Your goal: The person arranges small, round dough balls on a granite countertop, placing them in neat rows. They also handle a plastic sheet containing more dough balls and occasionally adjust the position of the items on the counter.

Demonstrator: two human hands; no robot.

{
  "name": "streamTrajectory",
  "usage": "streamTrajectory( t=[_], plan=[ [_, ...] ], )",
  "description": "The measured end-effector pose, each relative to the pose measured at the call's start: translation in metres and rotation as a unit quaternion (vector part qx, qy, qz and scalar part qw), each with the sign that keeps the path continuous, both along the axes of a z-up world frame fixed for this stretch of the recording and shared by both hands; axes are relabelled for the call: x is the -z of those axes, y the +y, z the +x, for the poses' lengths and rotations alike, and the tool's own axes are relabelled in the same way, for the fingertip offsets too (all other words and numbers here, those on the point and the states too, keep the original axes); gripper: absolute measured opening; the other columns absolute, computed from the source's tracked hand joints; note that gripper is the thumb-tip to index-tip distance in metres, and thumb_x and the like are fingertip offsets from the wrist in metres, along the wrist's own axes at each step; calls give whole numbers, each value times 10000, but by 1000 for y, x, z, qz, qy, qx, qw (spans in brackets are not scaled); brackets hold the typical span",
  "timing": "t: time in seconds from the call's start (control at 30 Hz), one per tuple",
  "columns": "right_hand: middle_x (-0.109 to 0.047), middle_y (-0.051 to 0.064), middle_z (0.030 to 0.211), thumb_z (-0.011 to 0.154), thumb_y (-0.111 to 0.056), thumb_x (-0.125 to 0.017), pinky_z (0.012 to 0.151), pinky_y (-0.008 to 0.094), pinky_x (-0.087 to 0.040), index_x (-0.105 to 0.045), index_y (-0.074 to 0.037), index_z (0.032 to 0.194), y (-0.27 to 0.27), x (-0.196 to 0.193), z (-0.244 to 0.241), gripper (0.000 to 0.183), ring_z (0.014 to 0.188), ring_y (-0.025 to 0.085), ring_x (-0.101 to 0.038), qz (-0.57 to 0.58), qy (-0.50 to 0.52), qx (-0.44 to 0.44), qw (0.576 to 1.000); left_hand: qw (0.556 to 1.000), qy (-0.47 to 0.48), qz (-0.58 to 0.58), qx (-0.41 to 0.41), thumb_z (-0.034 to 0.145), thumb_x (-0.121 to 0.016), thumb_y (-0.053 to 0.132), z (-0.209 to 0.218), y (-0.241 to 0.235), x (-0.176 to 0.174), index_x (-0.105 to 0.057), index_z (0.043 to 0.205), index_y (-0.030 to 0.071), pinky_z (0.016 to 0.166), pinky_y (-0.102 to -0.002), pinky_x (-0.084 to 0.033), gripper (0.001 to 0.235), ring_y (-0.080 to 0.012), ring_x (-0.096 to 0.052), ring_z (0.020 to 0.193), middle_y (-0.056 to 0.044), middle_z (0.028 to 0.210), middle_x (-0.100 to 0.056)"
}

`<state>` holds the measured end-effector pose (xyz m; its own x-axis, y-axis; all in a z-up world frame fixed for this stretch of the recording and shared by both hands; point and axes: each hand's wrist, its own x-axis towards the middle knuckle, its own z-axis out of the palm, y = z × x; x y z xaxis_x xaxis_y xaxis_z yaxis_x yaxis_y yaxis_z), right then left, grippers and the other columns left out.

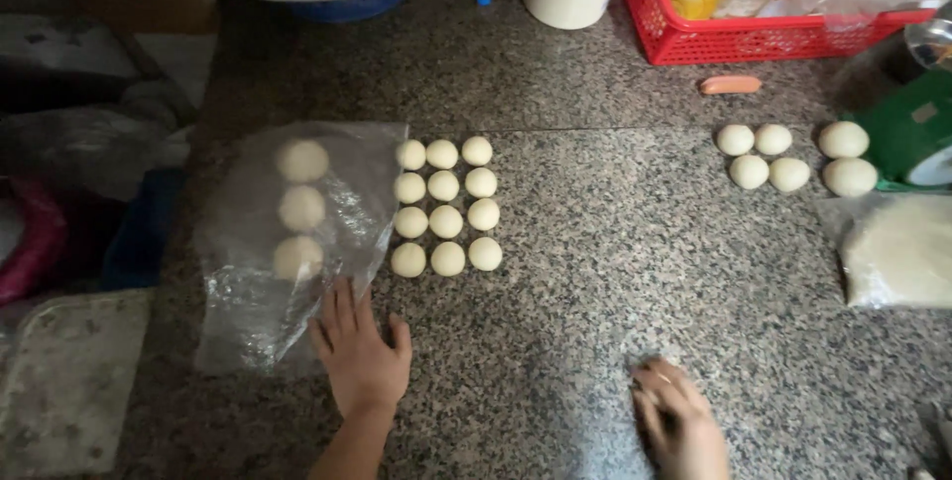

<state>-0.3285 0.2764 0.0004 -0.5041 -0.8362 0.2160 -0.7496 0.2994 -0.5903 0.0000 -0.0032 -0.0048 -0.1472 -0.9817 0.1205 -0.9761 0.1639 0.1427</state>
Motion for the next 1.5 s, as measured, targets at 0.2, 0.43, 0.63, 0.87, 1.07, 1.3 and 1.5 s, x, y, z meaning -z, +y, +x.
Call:
streamTrajectory(
  t=[0.2, 0.43, 0.63, 0.87, 1.07, 1.3, 1.5],
  plan=[
    [-326, 330, 1654, 887, 71, -727, 1069, 587, -584, -559, -66, 1530, -61, -5, -74, 678, 1387, 487, -486, 107, 76, 119, 984, 998, 34, -46, 28, 1019, -435, 458, 1, 4, -12, -448, 1586, 130, 1299, -592, -183, 655, -312, -272, 1593, -102, 1711, -353],
    [-652, 133, 1451, 957, -57, -646, 1179, 412, -441, -728, -179, 1329, -34, -2, 14, 400, 1358, 311, -607, -27, 0, -33, 999, 999, 3, -30, 14, 1019, -390, 513, 2, 1, -5, -391, 1609, 140, 1307, -565, -150, 698, -290, -221, 1608, -77, 1747, -274],
    [-635, 205, 1406, 851, -167, -796, 948, 496, -617, -754, -203, 1324, -56, -12, -42, 476, 1235, 390, -612, 45, 114, 46, 991, 1000, 15, -22, 15, 1012, -391, 492, 1, 2, -7, -401, 1609, 155, 1315, -564, -130, 686, -283, -218, 1607, -71, 1740, -286],
    [-690, 137, 1402, 918, -32, -664, 1170, 427, -485, -733, -69, 1274, -78, -37, 32, 364, 1278, 302, -665, -54, 24, 15, 998, 999, 16, -32, 19, 1019, -382, 495, -1, 2, -8, -374, 1631, 159, 1307, -560, -148, 699, -290, -223, 1607, -73, 1742, -286],
    [-561, 235, 1365, 815, -248, -813, 1127, 491, -513, -799, -92, 1183, -52, -8, -30, 399, 1244, 384, -584, 27, 51, 101, 993, 1000, 25, -12, 15, 1023, -366, 510, 0, 0, -7, -369, 1630, 179, 1313, -557, -114, 692, -281, -200, 1612, -63, 1749, -263],
    [-663, 193, 1414, 952, -7, -621, 1182, 456, -480, -693, -29, 1337, -105, -11, 16, 393, 1309, 350, -632, -26, 13, 39, 999, 999, 19, -22, 18, 1015, -391, 492, 1, 1, -8, -374, 1633, 151, 1314, -565, -138, 706, -294, -230, 1608, -81, 1736, -300],
    [-630, 192, 1409, 991, -412, -574, 972, 547, -597, -673, -140, 1396, -82, -59, -11, 498, 1265, 325, -597, 125, 32, 101, 986, 999, 38, -34, 20, 1010, -402, 458, 0, 2, -8, -412, 1613, 164, 1303, -562, -158, 671, -287, -229, 1610, -76, 1740, -301]
  ],
)
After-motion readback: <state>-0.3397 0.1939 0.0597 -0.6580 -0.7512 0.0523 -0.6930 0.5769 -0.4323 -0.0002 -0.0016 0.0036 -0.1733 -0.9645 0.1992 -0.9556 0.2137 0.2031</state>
